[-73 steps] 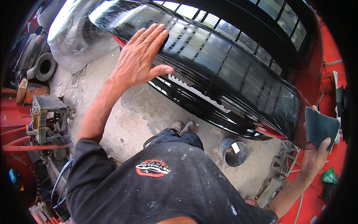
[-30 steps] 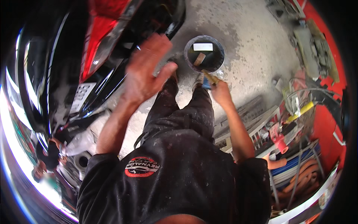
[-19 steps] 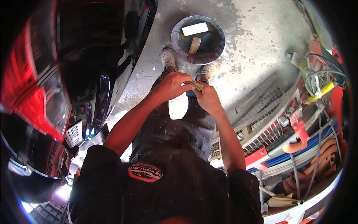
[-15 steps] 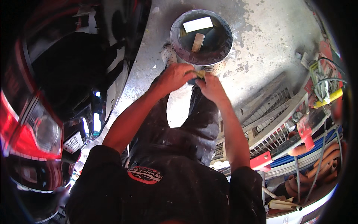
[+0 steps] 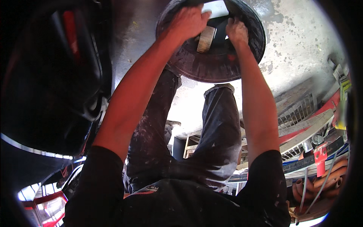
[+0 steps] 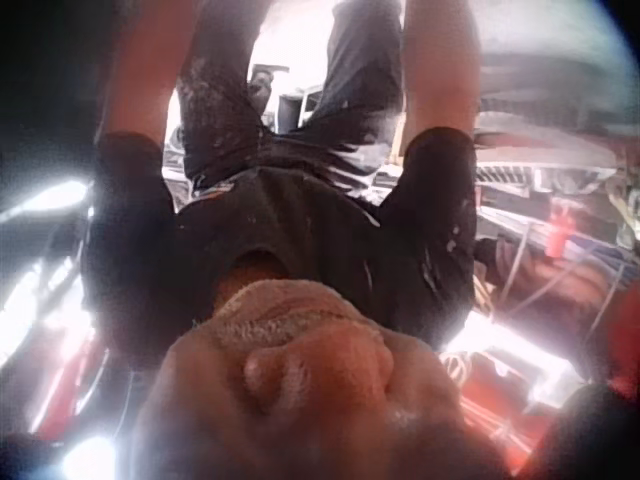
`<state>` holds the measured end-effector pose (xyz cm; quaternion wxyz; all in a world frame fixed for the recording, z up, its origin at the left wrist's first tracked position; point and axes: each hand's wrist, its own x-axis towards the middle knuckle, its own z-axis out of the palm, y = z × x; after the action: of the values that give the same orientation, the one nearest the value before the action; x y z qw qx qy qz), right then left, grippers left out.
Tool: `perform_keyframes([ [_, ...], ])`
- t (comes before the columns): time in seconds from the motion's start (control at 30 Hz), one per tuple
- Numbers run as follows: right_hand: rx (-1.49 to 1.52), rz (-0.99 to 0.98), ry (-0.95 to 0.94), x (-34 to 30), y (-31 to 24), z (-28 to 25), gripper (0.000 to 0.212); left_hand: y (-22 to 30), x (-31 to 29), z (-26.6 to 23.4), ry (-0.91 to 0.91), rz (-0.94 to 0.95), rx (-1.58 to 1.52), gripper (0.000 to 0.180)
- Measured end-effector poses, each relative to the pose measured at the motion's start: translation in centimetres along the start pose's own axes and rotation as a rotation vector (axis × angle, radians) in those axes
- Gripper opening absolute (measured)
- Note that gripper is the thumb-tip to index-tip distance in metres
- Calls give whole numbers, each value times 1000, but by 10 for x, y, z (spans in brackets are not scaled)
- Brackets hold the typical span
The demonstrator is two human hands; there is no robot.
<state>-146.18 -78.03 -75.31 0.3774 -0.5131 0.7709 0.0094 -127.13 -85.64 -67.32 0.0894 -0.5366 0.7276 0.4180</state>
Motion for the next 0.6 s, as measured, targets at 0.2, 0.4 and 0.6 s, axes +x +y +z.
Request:
perform_keyframes([
  [0.2, -485, -121, -182, 52, 78, 125, 35, -55, 90, 76, 23, -301, -100, 78],
  [0.4, -904, -368, 687, 56, 166, 301, 25, -164, 127, 199, -128, -112, -373, 69],
  [0.6, -52, -15, -479, 16, 12, 123, 57, -139, 85, 174, -246, -411, -464, 55],
])
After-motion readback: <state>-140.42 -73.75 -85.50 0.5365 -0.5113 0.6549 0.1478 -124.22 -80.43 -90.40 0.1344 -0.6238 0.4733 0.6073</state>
